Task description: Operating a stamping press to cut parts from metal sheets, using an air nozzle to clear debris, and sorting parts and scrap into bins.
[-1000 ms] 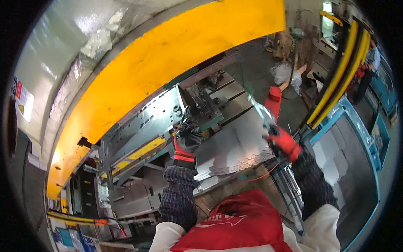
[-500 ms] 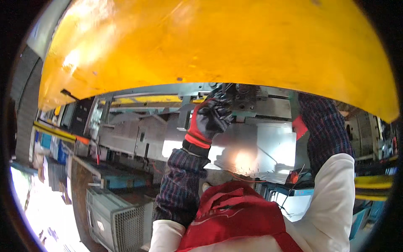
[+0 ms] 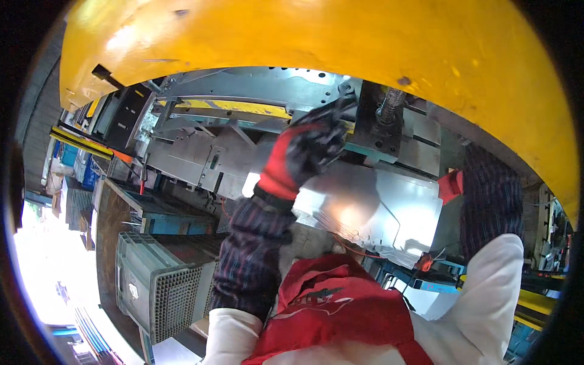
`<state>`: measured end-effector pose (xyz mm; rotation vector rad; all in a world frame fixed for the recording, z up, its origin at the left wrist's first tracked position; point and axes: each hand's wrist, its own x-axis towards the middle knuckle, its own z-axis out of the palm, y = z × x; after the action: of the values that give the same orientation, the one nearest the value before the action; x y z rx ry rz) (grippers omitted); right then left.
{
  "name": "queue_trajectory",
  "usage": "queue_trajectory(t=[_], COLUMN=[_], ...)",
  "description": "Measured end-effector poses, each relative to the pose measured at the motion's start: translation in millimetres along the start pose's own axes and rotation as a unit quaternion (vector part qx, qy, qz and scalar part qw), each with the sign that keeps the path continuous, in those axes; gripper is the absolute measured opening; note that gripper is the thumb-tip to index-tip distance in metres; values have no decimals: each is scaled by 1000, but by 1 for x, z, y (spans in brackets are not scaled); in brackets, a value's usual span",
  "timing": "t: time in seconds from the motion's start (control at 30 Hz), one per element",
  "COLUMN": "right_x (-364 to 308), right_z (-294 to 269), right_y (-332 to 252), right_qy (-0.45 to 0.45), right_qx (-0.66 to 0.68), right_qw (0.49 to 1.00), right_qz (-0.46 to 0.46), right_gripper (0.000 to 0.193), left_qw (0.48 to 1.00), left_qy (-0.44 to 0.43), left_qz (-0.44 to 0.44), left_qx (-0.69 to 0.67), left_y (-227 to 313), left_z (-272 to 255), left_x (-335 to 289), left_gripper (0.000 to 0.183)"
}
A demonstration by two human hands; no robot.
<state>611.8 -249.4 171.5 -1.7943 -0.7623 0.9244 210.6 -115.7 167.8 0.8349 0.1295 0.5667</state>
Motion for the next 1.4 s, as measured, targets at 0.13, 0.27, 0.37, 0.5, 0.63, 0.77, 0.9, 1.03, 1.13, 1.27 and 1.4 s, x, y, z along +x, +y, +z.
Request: queue_trajectory(t=[0.13,0.27,0.37,0.5,0.63,0.77,0.9,1.03,1.13,1.27,1.4], right_x=[-26,-78,-143,-223,-281,-286,-274,-275,-282,-274,-242], right_z=[10,50,91,158,210,237,240,235,235,242,261], right_y=[-7,17,62,136,213,267,278,272,271,255,189], right_qy=[27,54,83,145,158,260,235,212,172,340,148], right_qx=[82,167,217,193,129,-86,-202,-265,-276,-273,86], right_qw=[996,984,973,970,978,962,944,929,939,897,985], right_qz=[-12,-15,-3,-21,52,17,116,149,111,-75,2], right_gripper=[32,32,32,30,35,35,41,51,56,32,25], left_qw=[967,996,988,896,916,920,950,828,725,689,561], left_qy=[-77,82,140,181,277,330,299,550,573,606,614], left_qz=[-58,-14,-54,-174,-169,-132,-87,42,88,243,242], left_qx=[-236,-27,31,366,238,165,3,107,372,314,500], left_y=[63,112,118,120,93,88,76,35,8,0,37], left_z=[-22,-19,-11,-23,-31,-29,-29,-35,-41,-34,-1], left_x=[-82,-188,-256,-324,-383,-431,-460,-470,-462,-442,-442], left_gripper=[50,64,48,29,31,34,36,27,29,49,51])
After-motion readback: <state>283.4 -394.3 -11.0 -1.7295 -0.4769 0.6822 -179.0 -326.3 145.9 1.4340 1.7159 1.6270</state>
